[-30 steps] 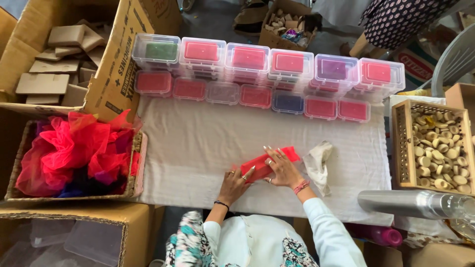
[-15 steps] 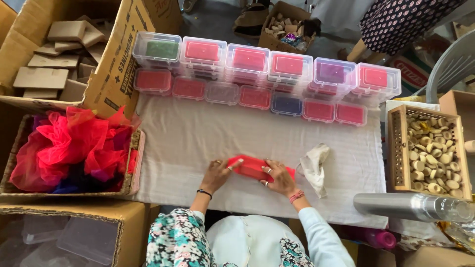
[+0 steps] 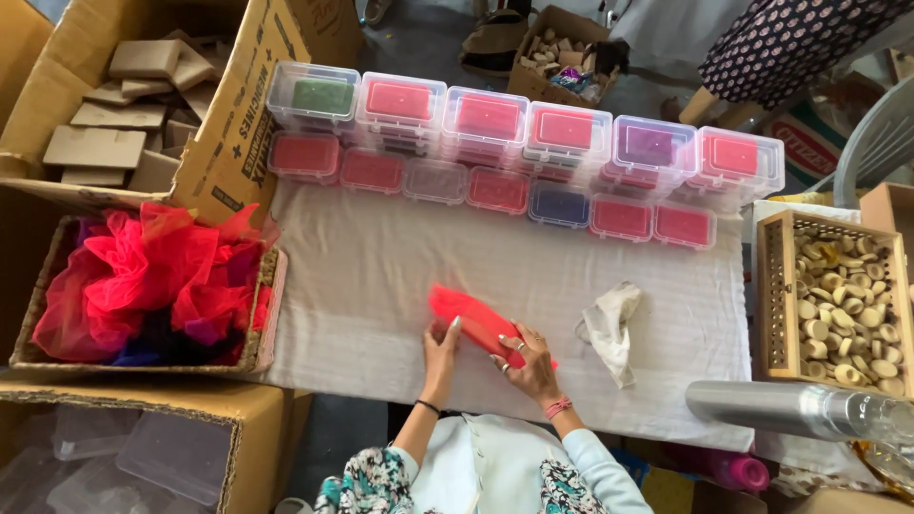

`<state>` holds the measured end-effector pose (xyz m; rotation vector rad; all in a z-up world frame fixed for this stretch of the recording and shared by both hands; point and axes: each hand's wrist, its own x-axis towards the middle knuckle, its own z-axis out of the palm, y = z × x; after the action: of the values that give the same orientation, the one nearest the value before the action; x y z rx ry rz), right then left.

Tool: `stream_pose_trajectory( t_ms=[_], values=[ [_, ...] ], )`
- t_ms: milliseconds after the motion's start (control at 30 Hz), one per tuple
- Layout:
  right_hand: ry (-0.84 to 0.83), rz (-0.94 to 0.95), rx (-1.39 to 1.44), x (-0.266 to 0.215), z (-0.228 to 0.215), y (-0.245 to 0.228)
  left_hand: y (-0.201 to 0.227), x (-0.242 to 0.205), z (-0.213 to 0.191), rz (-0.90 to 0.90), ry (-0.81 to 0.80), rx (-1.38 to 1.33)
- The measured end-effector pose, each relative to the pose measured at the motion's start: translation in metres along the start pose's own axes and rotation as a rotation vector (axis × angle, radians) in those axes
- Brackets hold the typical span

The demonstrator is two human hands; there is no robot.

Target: The recorder wraps small rectangular cardboard pieces in pink mesh fabric and places them into clear plastic containers.

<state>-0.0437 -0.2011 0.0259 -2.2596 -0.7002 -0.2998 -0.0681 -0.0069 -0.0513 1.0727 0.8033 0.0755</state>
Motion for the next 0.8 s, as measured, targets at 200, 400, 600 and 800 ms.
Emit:
stream_pose_trajectory(
  t_ms=[200,400,600,800],
  values=[
    [0.003,-0.088,0.042,0.008,-0.025,-0.034,0.055,0.017,0.017,-0.12,-0.119,-0.346],
    [0.044,-0.097,0.03,0.015,-0.035,-0.048,-0.016,0.109,-0.024,-0.068,-0.182,-0.972],
    [0.124,-0.112,-0.079,0.025,-0.043,-0.053,0.035,-0.013,0.021,-0.394,-0.518,-0.746],
    [0.078,-0.184,-0.118,0.02,-0.039,-0.058,0.078,0.001,0.033,-0.212,-0.489,-0.416]
  ],
)
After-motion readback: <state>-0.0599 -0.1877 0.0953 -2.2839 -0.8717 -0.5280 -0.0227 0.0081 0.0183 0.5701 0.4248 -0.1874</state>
